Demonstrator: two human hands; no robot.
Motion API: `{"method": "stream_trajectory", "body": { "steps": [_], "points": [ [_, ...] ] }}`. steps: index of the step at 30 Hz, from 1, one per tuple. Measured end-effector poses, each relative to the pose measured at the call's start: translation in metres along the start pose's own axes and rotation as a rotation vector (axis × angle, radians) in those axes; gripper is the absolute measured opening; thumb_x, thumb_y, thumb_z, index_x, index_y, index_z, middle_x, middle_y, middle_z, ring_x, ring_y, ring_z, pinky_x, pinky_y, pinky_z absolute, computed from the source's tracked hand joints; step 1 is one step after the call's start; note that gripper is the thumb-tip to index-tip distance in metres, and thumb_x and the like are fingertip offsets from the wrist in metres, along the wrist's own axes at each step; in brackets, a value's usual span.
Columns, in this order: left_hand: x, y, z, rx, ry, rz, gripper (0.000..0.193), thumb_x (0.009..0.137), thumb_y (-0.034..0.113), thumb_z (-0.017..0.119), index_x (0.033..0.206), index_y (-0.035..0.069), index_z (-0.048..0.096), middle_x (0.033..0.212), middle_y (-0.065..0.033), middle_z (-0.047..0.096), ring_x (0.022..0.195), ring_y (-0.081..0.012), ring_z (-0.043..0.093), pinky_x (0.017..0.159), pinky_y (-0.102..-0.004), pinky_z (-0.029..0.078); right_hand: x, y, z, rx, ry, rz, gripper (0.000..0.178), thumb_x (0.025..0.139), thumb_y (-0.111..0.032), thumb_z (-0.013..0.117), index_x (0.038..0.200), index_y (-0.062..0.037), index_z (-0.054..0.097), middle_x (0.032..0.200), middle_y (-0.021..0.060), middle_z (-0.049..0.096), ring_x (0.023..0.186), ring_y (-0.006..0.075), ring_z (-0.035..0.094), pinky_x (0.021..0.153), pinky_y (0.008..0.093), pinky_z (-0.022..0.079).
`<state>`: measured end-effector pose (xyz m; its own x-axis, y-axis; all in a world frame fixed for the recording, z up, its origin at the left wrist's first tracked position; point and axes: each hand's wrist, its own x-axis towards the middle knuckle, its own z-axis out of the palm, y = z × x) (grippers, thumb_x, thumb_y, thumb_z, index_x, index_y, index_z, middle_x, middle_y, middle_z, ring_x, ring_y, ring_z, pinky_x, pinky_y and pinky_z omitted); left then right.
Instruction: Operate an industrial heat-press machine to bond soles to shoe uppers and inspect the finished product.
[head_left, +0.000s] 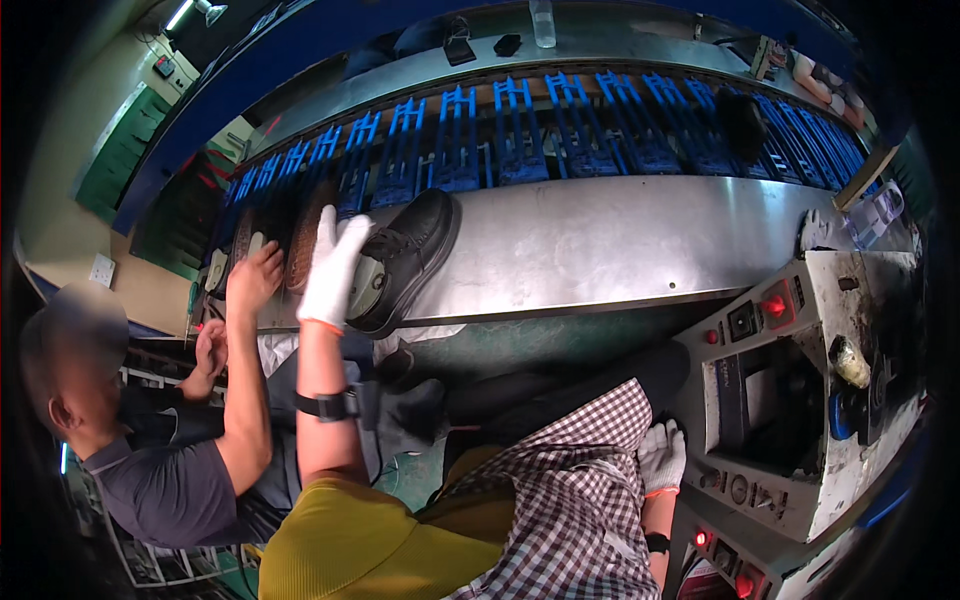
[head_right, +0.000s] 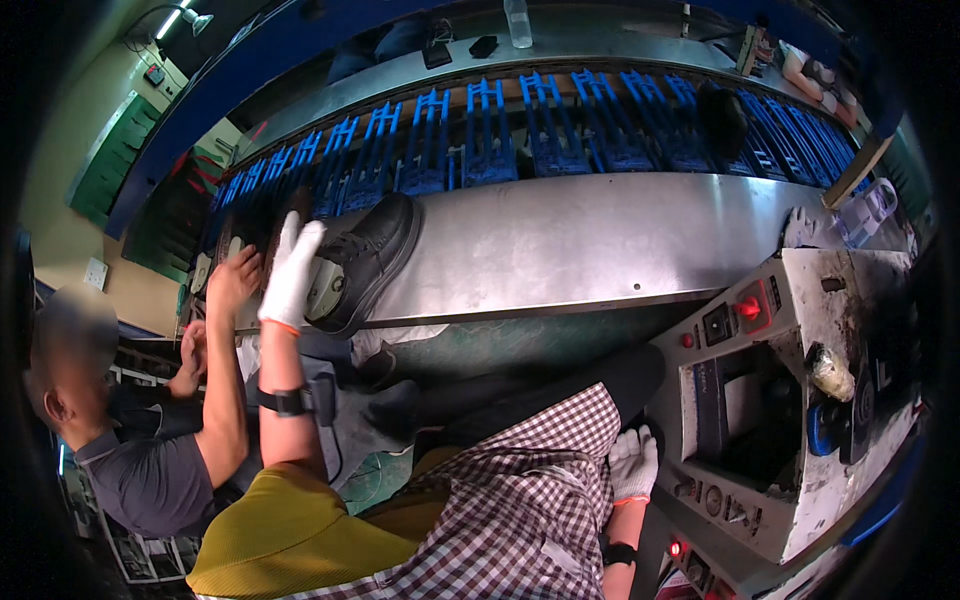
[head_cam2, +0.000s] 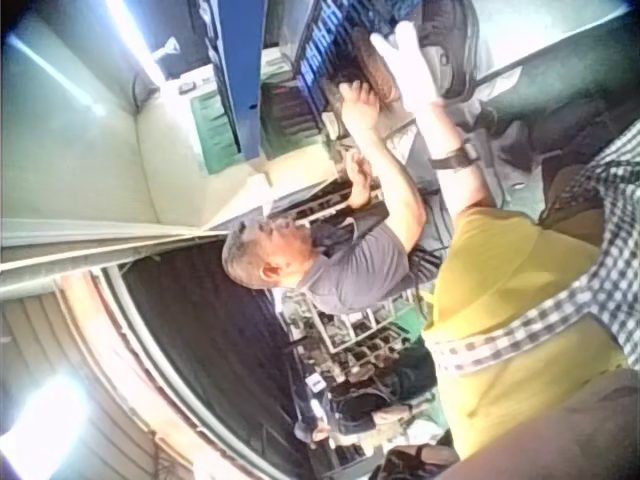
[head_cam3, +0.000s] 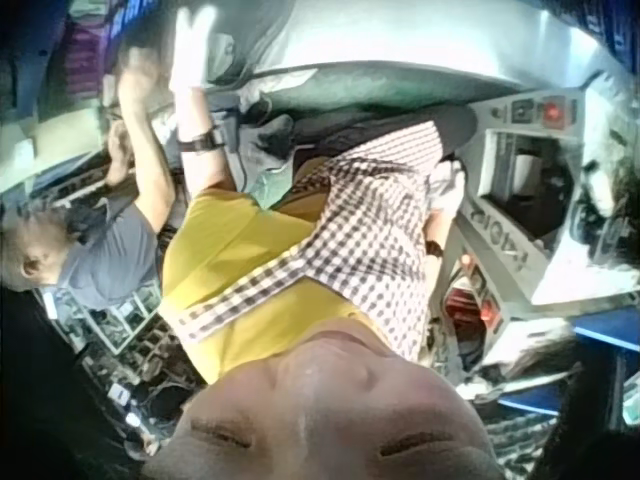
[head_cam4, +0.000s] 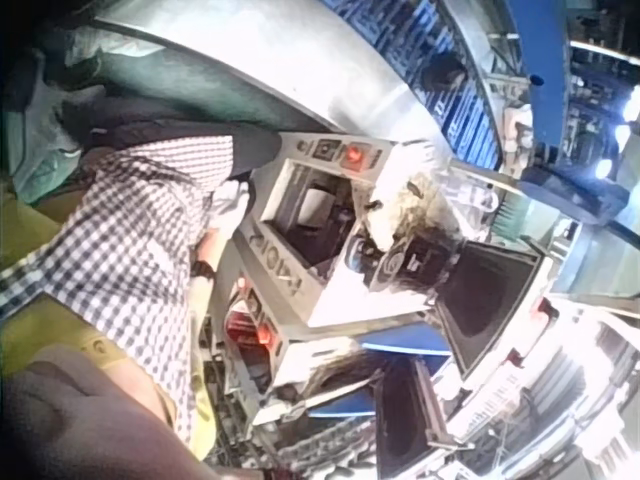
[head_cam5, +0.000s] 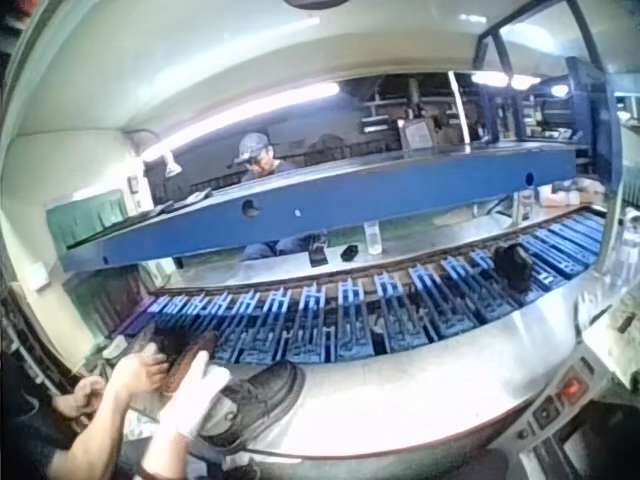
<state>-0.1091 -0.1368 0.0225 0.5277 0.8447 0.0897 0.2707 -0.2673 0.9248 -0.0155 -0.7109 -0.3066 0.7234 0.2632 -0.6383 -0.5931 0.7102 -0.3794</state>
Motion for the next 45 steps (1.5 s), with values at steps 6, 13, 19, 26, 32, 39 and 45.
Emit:
{"method": "stream_trajectory", "body": {
  "steps": [6,13,19,26,32,39,45],
  "points": [
    [0.017,-0.045,-0.034,0.167,-0.57,-0.129,0.081,0.085,0.027,0.084,0.153,0.001,0.048,0.137,-0.0052,0.062,0.122,-0.0151,0.056,0.11,-0.0326,0.045,0.001,0.001,0.009,-0.036,0.024,-0.007,0.038,0.107,-0.043,0.061,0.134,-0.016,0.061,0.112,0.0073,0.072,0.094,0.0224,0.068,0.081,0.0404,0.06],
    [0.023,-0.031,-0.026,0.029,-0.557,-0.274,0.068,0.078,0.007,0.083,0.141,0.004,0.059,0.116,-0.0041,0.07,0.102,-0.0155,0.066,0.093,-0.0327,0.055,0.002,-0.009,0.021,-0.203,0.135,-0.096,0.042,0.109,-0.036,0.057,0.145,-0.0131,0.056,0.109,0.006,0.07,0.088,0.0204,0.064,0.072,0.0352,0.055],
    [0.007,-0.075,-0.015,-0.376,-0.503,-0.387,0.01,0.089,0.014,0.071,0.081,0.008,0.07,0.075,0.0001,0.066,0.063,-0.0109,0.061,0.057,-0.0291,0.045,-0.025,-0.036,0.106,-0.521,0.008,-0.471,0.058,0.109,-0.037,0.059,0.155,-0.0049,0.048,0.115,0.0073,0.072,0.094,0.0189,0.069,0.081,0.033,0.058],
    [-0.097,-0.015,0.13,-0.66,-0.676,-0.342,0.01,0.088,0.012,0.071,0.096,0.007,0.067,0.081,-0.003,0.068,0.068,-0.0139,0.065,0.062,-0.0271,0.052,-0.101,-0.033,0.252,-0.763,-0.633,-0.39,0.085,0.105,-0.056,0.06,0.166,-0.0038,0.032,0.155,0.0196,0.053,0.134,0.0261,0.059,0.111,0.0422,0.049],
    [-0.196,0.076,0.199,-0.551,-1.215,0.144,0.097,0.09,0.02,0.078,0.165,-0.006,0.022,0.155,-0.0193,0.051,0.137,-0.0248,0.056,0.117,-0.0393,0.043,-0.126,-0.032,0.245,-0.474,-0.498,-0.498,0.089,0.106,-0.06,0.053,0.169,-0.007,0.021,0.173,0.0146,0.029,0.155,0.0281,0.038,0.125,0.0412,0.035],
    [-0.21,0.078,0.248,-0.711,-1.385,0.161,0.067,0.11,0.032,0.055,0.164,0.0,0.031,0.155,-0.0174,0.052,0.135,-0.0271,0.059,0.109,-0.041,0.05,-0.141,-0.046,0.133,0.03,-0.691,-0.364,0.059,0.11,-0.027,0.054,0.162,-0.0043,0.038,0.161,0.0191,0.048,0.145,0.0318,0.051,0.125,0.0481,0.039],
    [-0.228,0.092,0.28,-0.749,-1.488,-0.103,0.069,0.107,0.033,0.06,0.162,0.001,0.035,0.151,-0.0131,0.057,0.127,-0.0231,0.065,0.103,-0.0371,0.057,-0.127,-0.011,0.084,0.517,-0.71,-0.103,0.057,0.109,-0.035,0.053,0.154,-0.0018,0.047,0.152,0.0253,0.055,0.132,0.037,0.061,0.118,0.0526,0.046]
  ]
}}
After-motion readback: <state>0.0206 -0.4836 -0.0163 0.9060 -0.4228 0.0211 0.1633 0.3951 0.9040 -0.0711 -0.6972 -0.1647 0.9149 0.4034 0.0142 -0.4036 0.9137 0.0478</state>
